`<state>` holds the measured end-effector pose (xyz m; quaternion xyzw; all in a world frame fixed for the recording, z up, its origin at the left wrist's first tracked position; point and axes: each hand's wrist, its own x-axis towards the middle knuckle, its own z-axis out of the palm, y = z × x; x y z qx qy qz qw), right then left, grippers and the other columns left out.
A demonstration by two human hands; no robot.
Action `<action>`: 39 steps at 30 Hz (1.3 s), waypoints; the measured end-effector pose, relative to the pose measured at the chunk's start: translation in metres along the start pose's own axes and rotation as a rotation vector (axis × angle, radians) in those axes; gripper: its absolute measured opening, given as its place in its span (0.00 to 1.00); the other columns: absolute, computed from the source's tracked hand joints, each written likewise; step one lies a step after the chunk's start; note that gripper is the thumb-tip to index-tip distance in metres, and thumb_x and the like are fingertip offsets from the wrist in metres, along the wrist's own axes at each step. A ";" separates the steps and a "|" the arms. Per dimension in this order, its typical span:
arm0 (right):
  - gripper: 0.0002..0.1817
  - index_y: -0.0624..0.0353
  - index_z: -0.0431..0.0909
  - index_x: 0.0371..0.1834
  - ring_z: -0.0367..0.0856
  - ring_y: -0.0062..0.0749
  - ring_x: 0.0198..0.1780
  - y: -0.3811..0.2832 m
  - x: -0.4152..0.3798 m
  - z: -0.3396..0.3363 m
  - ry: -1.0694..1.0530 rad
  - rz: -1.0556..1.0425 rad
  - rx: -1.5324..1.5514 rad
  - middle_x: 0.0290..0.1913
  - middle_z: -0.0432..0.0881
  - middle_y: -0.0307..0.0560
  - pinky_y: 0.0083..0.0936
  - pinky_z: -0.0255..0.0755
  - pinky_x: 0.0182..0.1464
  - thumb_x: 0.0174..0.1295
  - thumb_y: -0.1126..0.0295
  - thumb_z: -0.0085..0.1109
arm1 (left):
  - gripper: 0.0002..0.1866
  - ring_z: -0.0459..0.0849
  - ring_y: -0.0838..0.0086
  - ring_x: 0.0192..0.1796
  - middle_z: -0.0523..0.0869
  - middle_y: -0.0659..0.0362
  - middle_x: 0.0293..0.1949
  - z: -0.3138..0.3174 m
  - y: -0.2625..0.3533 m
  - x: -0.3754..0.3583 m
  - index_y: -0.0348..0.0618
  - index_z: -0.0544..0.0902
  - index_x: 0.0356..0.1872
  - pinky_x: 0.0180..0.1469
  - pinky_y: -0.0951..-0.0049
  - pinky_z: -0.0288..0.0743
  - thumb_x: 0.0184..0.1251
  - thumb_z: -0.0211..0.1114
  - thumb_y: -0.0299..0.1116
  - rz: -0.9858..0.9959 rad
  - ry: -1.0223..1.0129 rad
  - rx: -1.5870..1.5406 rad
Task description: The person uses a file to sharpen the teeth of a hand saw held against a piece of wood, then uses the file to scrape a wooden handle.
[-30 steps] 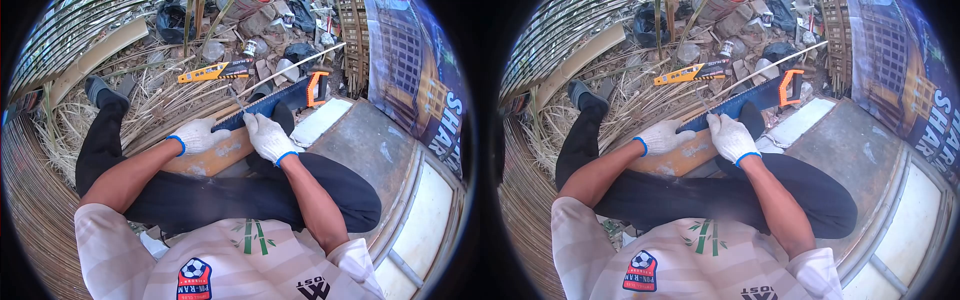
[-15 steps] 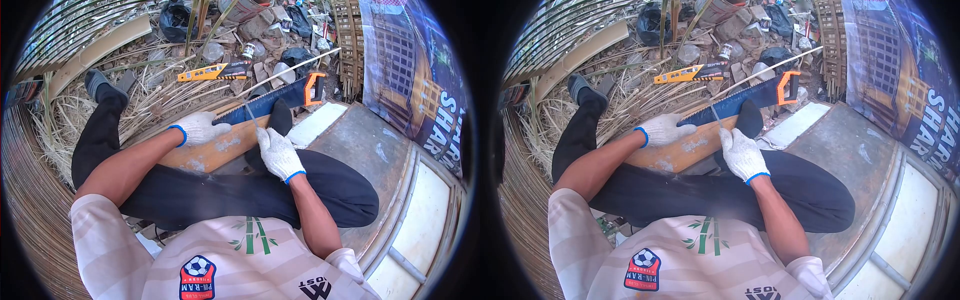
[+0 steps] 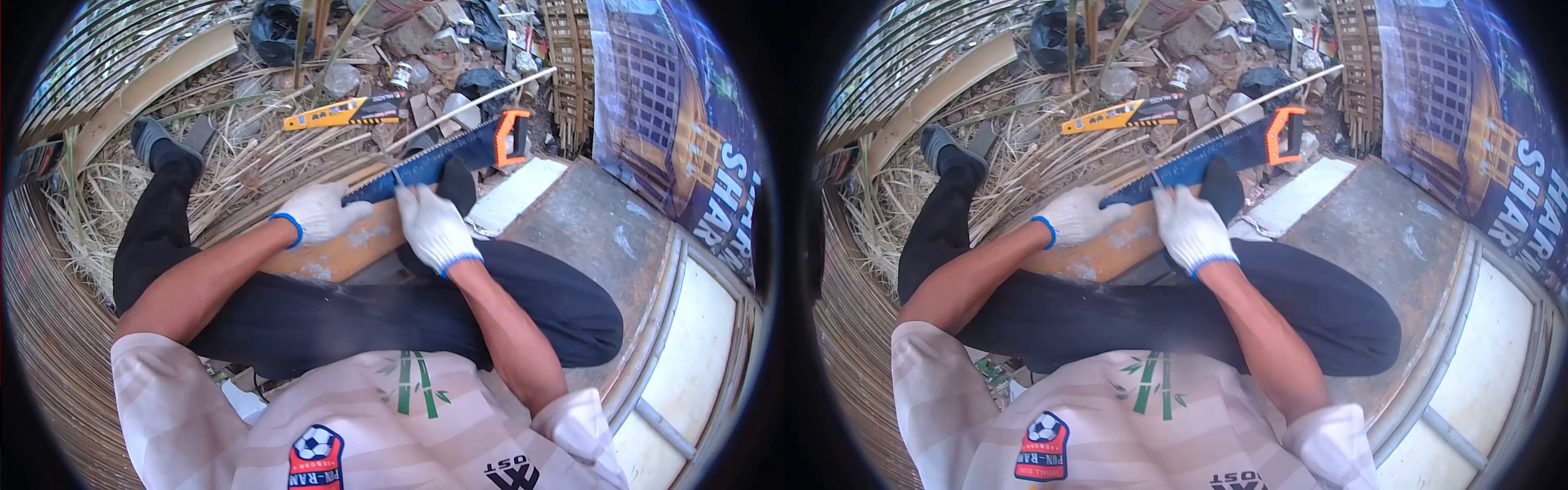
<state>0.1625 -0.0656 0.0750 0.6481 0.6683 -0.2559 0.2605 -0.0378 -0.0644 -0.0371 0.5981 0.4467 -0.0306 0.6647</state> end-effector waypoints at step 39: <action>0.20 0.62 0.79 0.60 0.89 0.64 0.35 -0.012 -0.061 -0.040 -0.027 -0.210 0.646 0.35 0.86 0.63 0.52 0.81 0.36 0.76 0.58 0.65 | 0.28 0.85 0.58 0.69 0.84 0.45 0.67 -0.022 0.021 0.020 0.39 0.79 0.71 0.74 0.59 0.77 0.75 0.72 0.38 0.285 0.058 -0.305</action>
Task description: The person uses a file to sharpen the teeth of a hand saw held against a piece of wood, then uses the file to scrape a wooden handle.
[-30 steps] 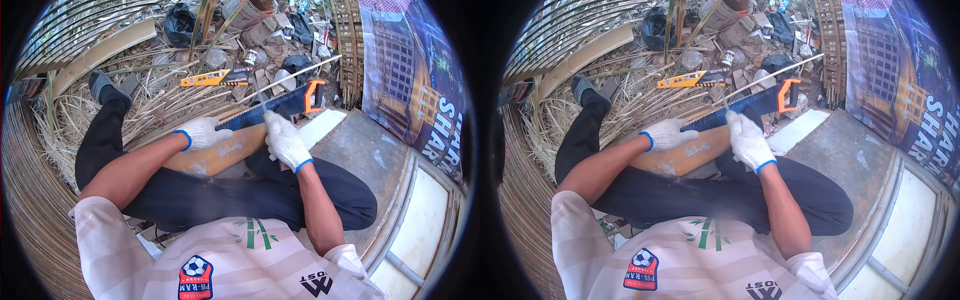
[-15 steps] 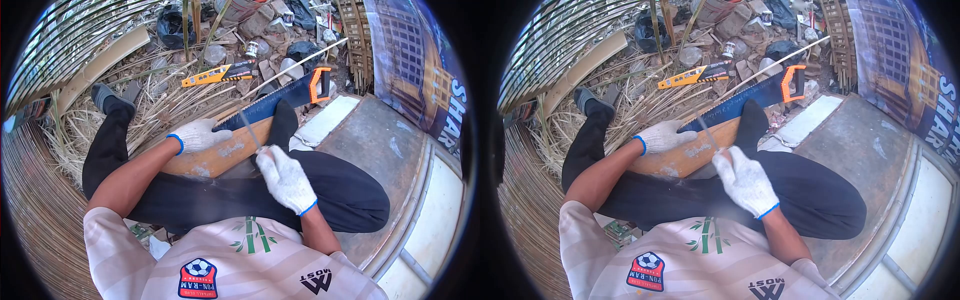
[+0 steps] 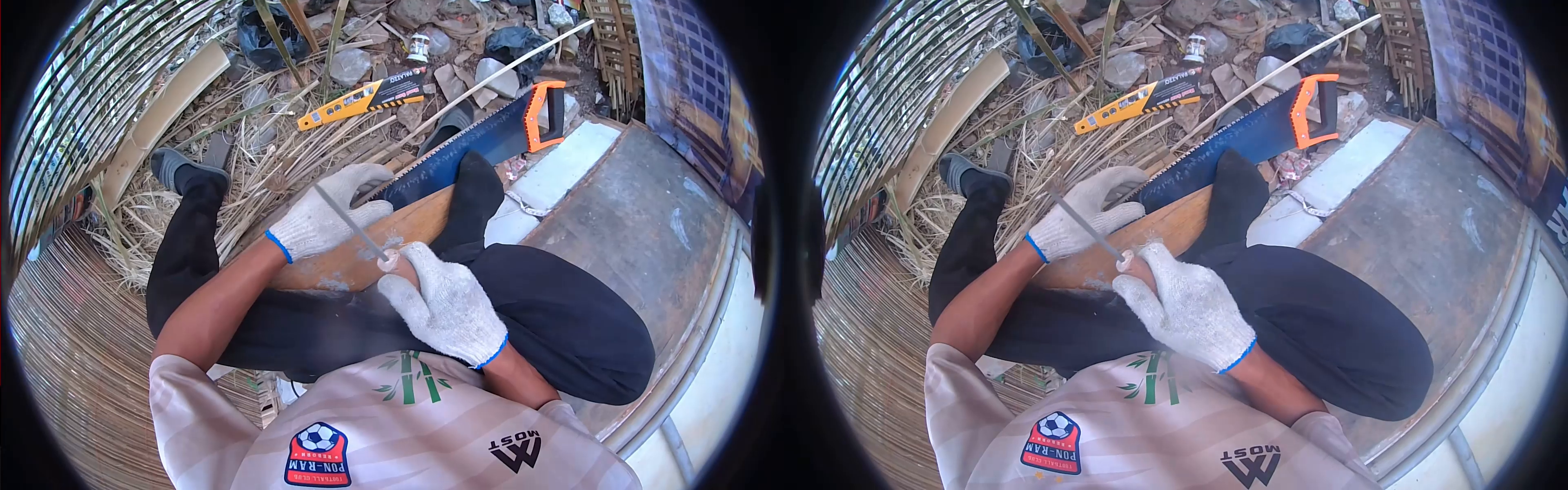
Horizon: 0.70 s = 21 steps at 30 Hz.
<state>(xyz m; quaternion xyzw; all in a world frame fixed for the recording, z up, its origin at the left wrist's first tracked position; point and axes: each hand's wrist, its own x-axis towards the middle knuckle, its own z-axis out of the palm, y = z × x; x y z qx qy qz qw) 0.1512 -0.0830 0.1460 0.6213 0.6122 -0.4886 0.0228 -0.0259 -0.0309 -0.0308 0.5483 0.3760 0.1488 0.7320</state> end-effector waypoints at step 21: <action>0.16 0.58 0.81 0.60 0.90 0.59 0.39 0.022 0.006 0.009 -0.065 -0.008 -0.068 0.53 0.83 0.62 0.50 0.84 0.38 0.77 0.60 0.62 | 0.22 0.88 0.57 0.64 0.87 0.46 0.60 0.000 0.000 0.003 0.41 0.82 0.63 0.69 0.60 0.79 0.72 0.74 0.37 -0.055 0.093 0.190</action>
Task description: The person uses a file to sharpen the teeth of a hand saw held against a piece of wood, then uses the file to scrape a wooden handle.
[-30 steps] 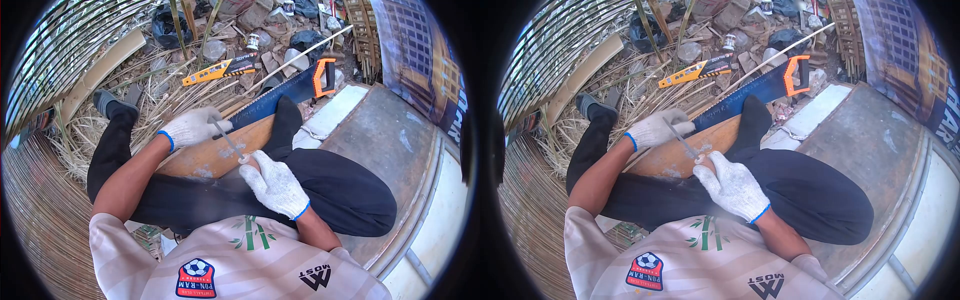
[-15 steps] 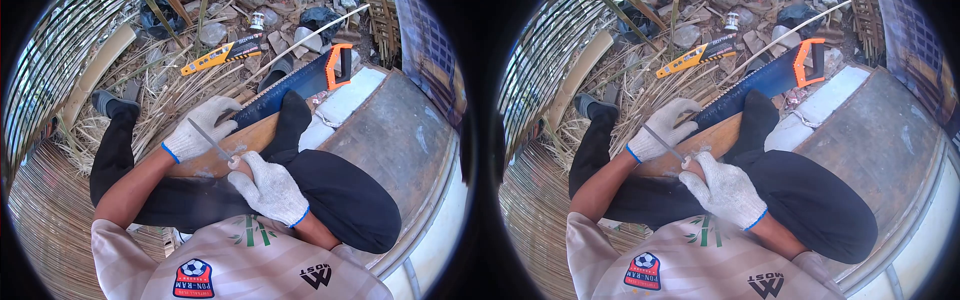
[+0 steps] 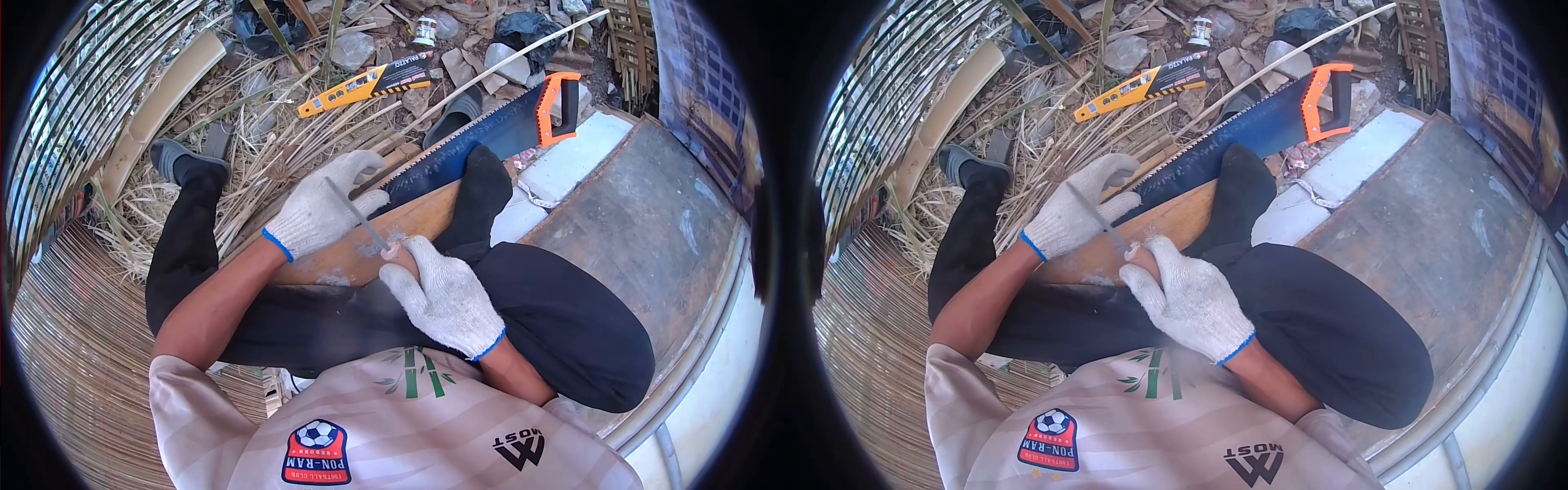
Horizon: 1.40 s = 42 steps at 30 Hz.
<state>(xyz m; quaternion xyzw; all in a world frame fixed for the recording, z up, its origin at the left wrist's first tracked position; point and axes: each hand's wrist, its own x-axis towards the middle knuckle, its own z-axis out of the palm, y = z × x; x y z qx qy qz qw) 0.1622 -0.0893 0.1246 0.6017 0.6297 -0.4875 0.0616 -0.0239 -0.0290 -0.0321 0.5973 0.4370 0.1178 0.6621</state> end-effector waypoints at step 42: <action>0.22 0.63 0.77 0.45 0.87 0.75 0.41 0.025 0.025 0.021 0.136 0.417 -0.217 0.35 0.87 0.73 0.63 0.80 0.47 0.82 0.51 0.52 | 0.39 0.92 0.47 0.52 0.92 0.35 0.48 -0.004 -0.007 -0.018 0.31 0.89 0.56 0.57 0.54 0.80 0.75 0.65 0.66 -0.295 -0.320 -0.009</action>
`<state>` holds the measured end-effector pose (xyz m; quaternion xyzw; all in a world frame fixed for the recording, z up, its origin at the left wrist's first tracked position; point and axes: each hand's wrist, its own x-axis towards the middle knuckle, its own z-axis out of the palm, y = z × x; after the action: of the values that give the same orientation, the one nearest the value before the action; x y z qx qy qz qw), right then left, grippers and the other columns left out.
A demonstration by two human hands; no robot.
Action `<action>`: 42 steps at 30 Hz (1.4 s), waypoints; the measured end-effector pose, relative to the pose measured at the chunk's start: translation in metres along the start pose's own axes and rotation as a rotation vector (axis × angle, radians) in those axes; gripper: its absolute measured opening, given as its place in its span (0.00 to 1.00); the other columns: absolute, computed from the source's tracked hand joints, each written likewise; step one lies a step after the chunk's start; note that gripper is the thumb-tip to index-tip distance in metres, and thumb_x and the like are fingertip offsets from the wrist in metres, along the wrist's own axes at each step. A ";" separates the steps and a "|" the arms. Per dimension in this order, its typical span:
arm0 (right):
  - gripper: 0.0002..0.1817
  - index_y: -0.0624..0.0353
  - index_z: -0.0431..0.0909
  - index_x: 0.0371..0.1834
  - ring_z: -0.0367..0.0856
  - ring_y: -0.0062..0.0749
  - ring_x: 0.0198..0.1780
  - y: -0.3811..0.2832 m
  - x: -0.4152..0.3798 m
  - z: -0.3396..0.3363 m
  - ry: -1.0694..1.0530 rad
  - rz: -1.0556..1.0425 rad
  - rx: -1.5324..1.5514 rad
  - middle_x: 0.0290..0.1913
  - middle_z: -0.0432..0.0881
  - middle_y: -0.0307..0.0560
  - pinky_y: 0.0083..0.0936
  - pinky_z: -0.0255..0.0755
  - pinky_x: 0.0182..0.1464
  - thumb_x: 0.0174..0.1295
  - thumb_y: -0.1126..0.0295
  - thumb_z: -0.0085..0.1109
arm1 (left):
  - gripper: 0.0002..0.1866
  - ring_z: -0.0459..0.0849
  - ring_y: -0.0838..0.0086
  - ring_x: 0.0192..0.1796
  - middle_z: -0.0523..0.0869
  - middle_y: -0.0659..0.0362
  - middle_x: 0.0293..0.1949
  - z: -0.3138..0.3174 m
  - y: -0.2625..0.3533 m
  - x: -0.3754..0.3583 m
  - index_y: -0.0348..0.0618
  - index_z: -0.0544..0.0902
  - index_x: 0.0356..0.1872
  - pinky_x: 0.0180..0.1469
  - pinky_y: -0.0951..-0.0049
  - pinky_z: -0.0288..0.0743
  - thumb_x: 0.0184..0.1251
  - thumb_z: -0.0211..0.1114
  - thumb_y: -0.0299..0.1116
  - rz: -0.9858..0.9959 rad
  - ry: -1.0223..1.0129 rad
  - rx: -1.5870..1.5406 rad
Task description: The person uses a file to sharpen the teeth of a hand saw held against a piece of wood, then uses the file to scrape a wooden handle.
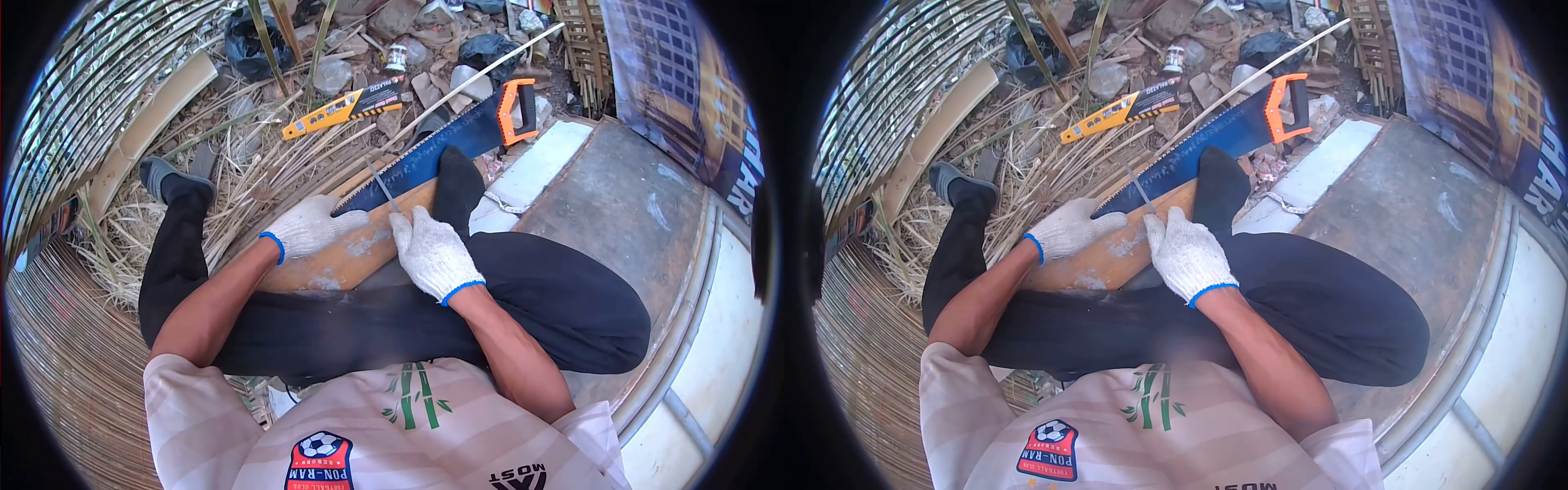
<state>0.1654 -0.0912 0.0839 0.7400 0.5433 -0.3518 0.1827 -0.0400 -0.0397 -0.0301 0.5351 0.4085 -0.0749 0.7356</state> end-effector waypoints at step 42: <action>0.28 0.66 0.66 0.75 0.86 0.77 0.55 -0.012 -0.026 -0.047 -0.275 0.212 0.517 0.54 0.87 0.73 0.56 0.78 0.60 0.83 0.55 0.49 | 0.48 0.89 0.42 0.61 0.89 0.31 0.56 0.012 -0.012 0.002 0.27 0.87 0.60 0.64 0.52 0.78 0.73 0.59 0.74 0.028 0.080 0.104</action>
<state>0.1649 -0.0743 0.1363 0.7599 0.3258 -0.5542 0.0959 -0.0392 -0.0544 -0.0390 0.5809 0.4257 -0.0641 0.6908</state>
